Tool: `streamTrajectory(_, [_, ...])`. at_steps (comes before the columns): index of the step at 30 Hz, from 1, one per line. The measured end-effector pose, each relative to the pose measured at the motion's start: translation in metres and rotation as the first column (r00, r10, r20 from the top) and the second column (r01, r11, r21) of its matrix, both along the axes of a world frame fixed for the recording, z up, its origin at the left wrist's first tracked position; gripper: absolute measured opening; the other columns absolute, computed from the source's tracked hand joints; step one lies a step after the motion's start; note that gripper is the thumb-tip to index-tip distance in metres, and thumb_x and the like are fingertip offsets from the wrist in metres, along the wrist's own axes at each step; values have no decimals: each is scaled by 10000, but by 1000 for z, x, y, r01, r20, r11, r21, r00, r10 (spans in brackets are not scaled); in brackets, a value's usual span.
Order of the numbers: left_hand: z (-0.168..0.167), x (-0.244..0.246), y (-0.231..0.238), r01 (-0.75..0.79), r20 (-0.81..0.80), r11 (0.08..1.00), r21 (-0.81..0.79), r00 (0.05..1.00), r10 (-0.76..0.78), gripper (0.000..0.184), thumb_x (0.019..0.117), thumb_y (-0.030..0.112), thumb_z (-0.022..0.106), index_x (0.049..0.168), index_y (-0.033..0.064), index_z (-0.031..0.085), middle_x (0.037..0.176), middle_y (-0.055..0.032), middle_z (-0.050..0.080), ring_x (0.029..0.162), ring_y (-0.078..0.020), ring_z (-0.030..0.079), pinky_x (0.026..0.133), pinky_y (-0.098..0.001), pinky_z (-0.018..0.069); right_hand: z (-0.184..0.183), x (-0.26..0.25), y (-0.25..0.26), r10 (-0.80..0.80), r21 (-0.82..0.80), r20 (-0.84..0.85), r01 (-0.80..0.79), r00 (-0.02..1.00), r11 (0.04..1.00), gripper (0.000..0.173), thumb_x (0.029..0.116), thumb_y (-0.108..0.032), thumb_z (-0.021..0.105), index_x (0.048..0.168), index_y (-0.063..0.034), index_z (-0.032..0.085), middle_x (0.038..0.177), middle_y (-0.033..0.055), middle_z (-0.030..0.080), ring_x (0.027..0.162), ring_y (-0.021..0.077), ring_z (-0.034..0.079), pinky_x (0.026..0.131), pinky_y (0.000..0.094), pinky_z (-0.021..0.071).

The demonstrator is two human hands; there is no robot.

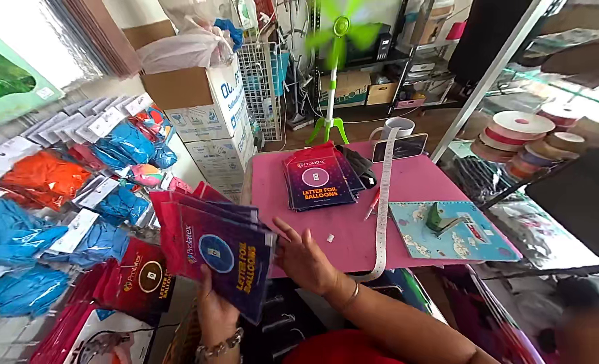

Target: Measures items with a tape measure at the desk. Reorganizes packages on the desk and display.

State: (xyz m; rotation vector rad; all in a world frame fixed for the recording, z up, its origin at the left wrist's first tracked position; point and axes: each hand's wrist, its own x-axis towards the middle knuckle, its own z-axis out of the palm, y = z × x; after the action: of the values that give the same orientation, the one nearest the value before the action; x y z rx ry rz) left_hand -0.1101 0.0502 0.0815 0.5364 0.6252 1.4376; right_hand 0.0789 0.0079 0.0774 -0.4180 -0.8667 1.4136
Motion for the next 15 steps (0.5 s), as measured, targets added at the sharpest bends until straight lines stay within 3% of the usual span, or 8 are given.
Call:
streamTrajectory(3, [-13,28,-2,2,41,1000,-30,999,0,366,1117,345,326,1278,118,563,1089,-56,736,1013,-172,730,854,-410,635,-14,-15,-22,-42,75,108,34,993,997,1058,866,-620,713,1559,-37,166,1408,82,593,1261,185,608,1067,411,513])
streamTrajectory(6, [-26,47,-19,66,43,998,-17,997,-65,347,1090,317,419,1346,100,506,1142,-96,712,1039,-201,718,879,-411,623,8,-17,-29,-241,-63,181,256,953,965,486,906,-82,747,1309,16,494,1100,52,731,1025,143,711,947,367,595])
streamTrajectory(7, [-31,49,-23,97,90,995,-4,991,-96,327,1074,291,472,1325,91,529,1139,-119,719,1031,-220,727,870,-420,628,15,-14,-26,-321,-149,233,360,918,921,331,906,-12,719,1205,32,583,996,58,745,921,137,728,869,347,618])
streamTrajectory(9, [-36,44,-25,125,177,991,38,976,-130,278,1021,251,592,1242,82,597,1103,-139,742,1001,-242,748,847,-429,636,21,3,-21,-350,-221,327,431,878,875,183,928,1,682,1104,24,636,913,57,749,834,129,733,803,325,627])
streamTrajectory(12, [-34,15,-9,70,149,990,123,985,-88,408,860,394,792,1175,155,688,1057,-66,768,967,-191,754,824,-417,641,22,35,-22,-335,-157,391,421,857,893,153,936,-1,670,1088,2,654,914,45,760,832,129,739,804,325,631])
streamTrajectory(13, [-35,0,0,72,82,980,186,993,-88,495,836,440,801,1245,198,660,1113,-34,757,1009,-173,741,848,-408,633,21,45,-23,-347,-115,411,425,843,898,148,934,-1,671,1081,-5,659,914,38,763,835,128,741,808,327,632])
streamTrajectory(14, [-36,-15,11,116,-29,949,294,993,-113,665,843,468,789,1409,227,537,1247,-20,708,1103,-169,705,906,-402,614,20,54,-24,-369,-61,431,435,823,898,140,930,4,673,1069,-15,666,913,25,766,836,118,742,812,323,634])
streamTrajectory(15, [-33,-28,22,196,-205,896,399,971,-121,896,853,495,775,1562,213,306,1393,-25,616,1194,-173,660,954,-391,597,19,63,-23,-400,8,458,446,794,895,136,928,6,673,1059,-30,673,914,1,765,840,95,737,818,307,630])
